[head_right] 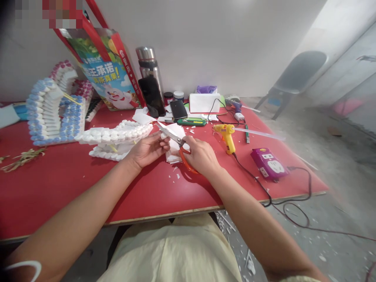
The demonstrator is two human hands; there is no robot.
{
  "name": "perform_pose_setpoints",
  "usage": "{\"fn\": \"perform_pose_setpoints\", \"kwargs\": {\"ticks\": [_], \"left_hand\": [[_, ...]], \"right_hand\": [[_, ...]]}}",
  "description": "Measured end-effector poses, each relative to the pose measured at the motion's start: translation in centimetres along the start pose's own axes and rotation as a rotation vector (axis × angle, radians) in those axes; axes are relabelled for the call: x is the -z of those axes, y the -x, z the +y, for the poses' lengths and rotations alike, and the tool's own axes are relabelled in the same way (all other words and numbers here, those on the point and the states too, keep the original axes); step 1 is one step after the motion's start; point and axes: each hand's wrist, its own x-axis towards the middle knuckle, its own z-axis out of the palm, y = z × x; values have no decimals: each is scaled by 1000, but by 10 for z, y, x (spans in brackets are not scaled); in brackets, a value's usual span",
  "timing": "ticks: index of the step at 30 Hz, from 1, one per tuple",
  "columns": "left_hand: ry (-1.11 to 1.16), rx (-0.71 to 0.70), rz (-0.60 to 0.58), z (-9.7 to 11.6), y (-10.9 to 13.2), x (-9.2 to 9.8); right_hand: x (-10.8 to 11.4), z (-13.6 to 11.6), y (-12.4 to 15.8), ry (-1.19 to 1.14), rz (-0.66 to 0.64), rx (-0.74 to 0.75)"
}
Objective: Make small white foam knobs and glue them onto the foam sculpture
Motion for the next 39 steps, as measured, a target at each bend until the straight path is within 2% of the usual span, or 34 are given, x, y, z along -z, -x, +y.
{"fn": "perform_pose_setpoints", "kwargs": {"ticks": [3,6,9,15,20,26,32,39], "left_hand": [[1,1,-50,1,0,-1],[8,-14,-38,1,0,0],[15,-25,0,0,0,4],[7,-36,-22,1,1,5],[28,-78,58,1,1,3],[4,-101,-14,2,0,8],[-27,-84,-5,2,0,8],[-79,-60,-6,2,0,9]], "right_hand": [[3,3,-2,-29,78,-119],[5,5,-4,-23,92,-171],[5,2,-2,-52,69,-125],[3,-4,1,-43,1,-57],[5,-3,1,-23,-8,-32],[2,-2,1,53,-6,56],[1,-1,1,86,25,78],[1,-1,2,60,1,75]]}}
